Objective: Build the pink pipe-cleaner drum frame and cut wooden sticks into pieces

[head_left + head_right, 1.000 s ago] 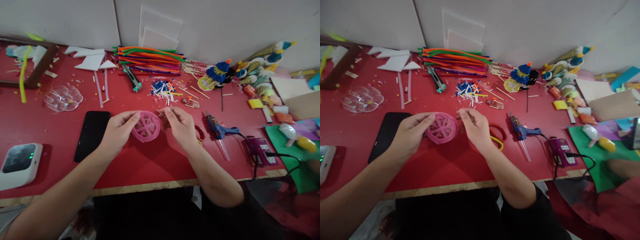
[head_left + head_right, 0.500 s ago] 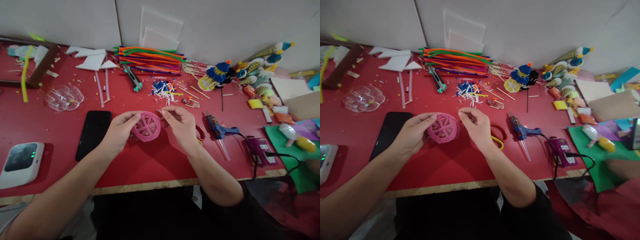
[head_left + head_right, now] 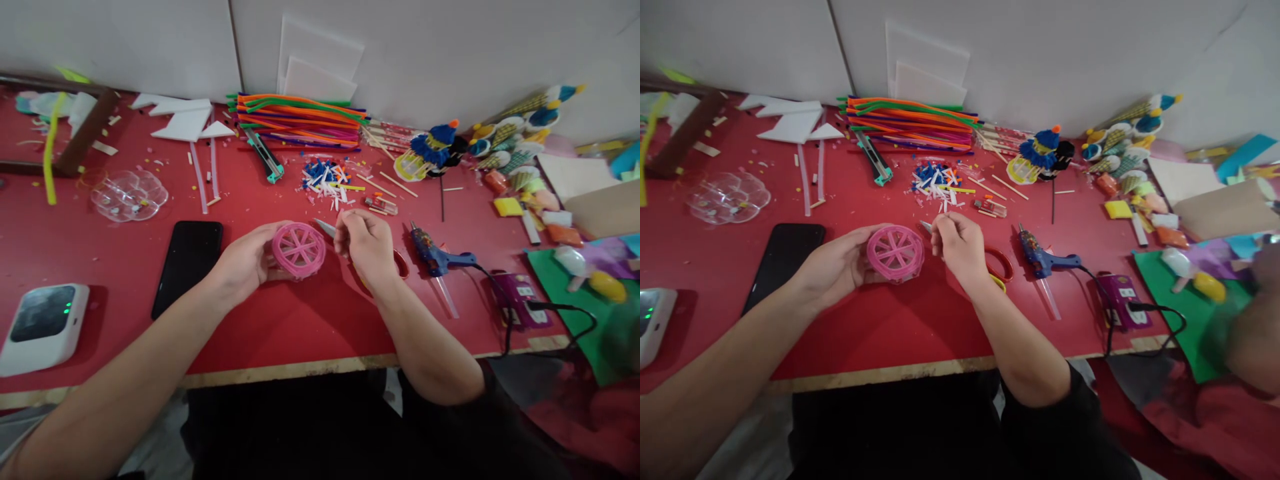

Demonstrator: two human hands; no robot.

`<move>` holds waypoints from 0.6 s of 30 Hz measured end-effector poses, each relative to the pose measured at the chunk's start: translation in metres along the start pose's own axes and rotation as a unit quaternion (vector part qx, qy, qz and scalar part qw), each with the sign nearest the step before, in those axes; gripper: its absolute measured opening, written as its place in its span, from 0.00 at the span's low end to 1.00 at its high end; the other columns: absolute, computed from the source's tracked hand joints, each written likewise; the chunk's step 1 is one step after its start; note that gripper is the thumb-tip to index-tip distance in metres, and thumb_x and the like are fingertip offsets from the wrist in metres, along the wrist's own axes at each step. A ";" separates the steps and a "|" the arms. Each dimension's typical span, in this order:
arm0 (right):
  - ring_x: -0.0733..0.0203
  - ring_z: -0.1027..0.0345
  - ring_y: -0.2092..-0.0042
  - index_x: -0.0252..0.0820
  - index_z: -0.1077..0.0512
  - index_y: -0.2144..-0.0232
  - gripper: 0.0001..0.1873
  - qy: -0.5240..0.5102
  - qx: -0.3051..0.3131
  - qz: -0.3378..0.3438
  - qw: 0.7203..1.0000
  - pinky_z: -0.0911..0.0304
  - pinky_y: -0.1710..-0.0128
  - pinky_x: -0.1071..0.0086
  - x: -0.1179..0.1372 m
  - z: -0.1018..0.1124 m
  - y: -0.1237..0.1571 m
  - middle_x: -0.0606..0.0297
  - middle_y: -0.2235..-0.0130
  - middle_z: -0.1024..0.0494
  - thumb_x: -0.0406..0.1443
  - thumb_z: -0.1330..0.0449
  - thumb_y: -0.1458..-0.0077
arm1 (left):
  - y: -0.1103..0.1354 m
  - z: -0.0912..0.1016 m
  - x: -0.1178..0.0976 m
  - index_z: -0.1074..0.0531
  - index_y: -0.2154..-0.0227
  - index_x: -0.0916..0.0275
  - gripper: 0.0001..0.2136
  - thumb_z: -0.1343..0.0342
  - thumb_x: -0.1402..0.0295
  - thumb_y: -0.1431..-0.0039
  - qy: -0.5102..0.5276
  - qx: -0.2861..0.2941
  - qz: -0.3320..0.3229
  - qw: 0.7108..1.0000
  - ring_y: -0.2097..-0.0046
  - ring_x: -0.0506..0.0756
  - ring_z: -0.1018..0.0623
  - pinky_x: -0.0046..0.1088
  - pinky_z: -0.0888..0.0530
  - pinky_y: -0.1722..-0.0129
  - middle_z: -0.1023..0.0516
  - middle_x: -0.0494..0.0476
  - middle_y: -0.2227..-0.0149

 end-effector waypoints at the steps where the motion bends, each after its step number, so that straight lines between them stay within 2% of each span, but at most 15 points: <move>1: 0.72 0.40 0.83 0.42 0.31 0.82 0.13 0.002 -0.012 0.007 1.000 0.47 0.85 0.76 0.002 0.003 -0.001 0.73 0.83 0.32 0.37 0.44 0.47 | 0.000 0.000 -0.001 0.23 0.57 0.61 0.12 0.49 0.68 0.40 0.010 0.002 0.003 1.000 0.66 0.56 0.20 0.33 0.19 0.72 0.20 0.62 0.56; 5: 0.69 0.33 0.78 0.41 0.22 0.73 0.09 0.047 -0.042 0.051 0.997 0.41 0.80 0.74 0.013 0.012 -0.002 0.68 0.76 0.22 0.39 0.39 0.50 | 0.001 -0.004 -0.002 0.24 0.55 0.62 0.13 0.47 0.73 0.41 0.002 0.028 0.006 1.000 0.65 0.55 0.19 0.38 0.18 0.69 0.20 0.62 0.57; 8: 0.68 0.32 0.76 0.40 0.20 0.71 0.08 0.072 -0.055 0.068 0.994 0.37 0.75 0.72 0.017 0.018 -0.005 0.67 0.75 0.22 0.39 0.36 0.52 | 0.003 0.000 -0.005 0.26 0.52 0.60 0.14 0.46 0.72 0.40 -0.039 0.007 -0.020 0.999 0.67 0.54 0.20 0.41 0.17 0.69 0.20 0.60 0.58; 11: 0.70 0.33 0.75 0.40 0.23 0.73 0.07 0.062 -0.067 0.081 0.993 0.38 0.75 0.73 0.015 0.025 -0.012 0.69 0.75 0.23 0.38 0.33 0.55 | 0.004 0.007 -0.013 0.25 0.52 0.59 0.14 0.42 0.70 0.42 -0.109 -0.035 -0.077 0.990 0.70 0.51 0.21 0.32 0.19 0.73 0.20 0.57 0.60; 13: 0.70 0.36 0.77 0.41 0.27 0.77 0.11 0.062 -0.083 0.086 0.991 0.40 0.77 0.73 0.013 0.032 -0.016 0.70 0.77 0.25 0.42 0.36 0.50 | 0.004 0.011 -0.017 0.25 0.54 0.60 0.13 0.42 0.67 0.42 -0.156 -0.057 -0.108 0.980 0.73 0.50 0.22 0.27 0.22 0.77 0.19 0.57 0.63; 15: 0.70 0.38 0.79 0.42 0.32 0.81 0.18 0.101 -0.097 0.098 0.985 0.41 0.77 0.72 0.013 0.038 -0.019 0.71 0.81 0.30 0.45 0.41 0.45 | 0.004 0.016 -0.023 0.24 0.57 0.61 0.12 0.43 0.63 0.41 -0.203 -0.087 -0.154 0.963 0.73 0.51 0.22 0.27 0.23 0.77 0.19 0.57 0.64; 16: 0.69 0.38 0.78 0.42 0.32 0.81 0.18 0.135 -0.103 0.112 0.979 0.40 0.76 0.71 0.014 0.040 -0.019 0.71 0.80 0.30 0.44 0.42 0.43 | 0.006 0.020 -0.030 0.23 0.59 0.61 0.12 0.44 0.61 0.41 -0.232 -0.107 -0.188 0.948 0.71 0.52 0.22 0.27 0.23 0.75 0.19 0.57 0.64; 18: 0.68 0.34 0.75 0.42 0.29 0.74 0.09 0.216 -0.104 0.158 0.958 0.37 0.71 0.69 0.021 0.037 -0.017 0.68 0.73 0.25 0.40 0.41 0.45 | 0.013 0.025 -0.045 0.23 0.61 0.61 0.12 0.45 0.59 0.40 -0.298 -0.156 -0.269 0.902 0.65 0.54 0.21 0.29 0.23 0.68 0.19 0.57 0.62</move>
Point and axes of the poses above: each hand's wrist, its own y-axis away from the middle knuckle, its own z-axis out of the back of the hand, x = y × z, the point moved 9 cm from there along -y, towards the middle knuckle
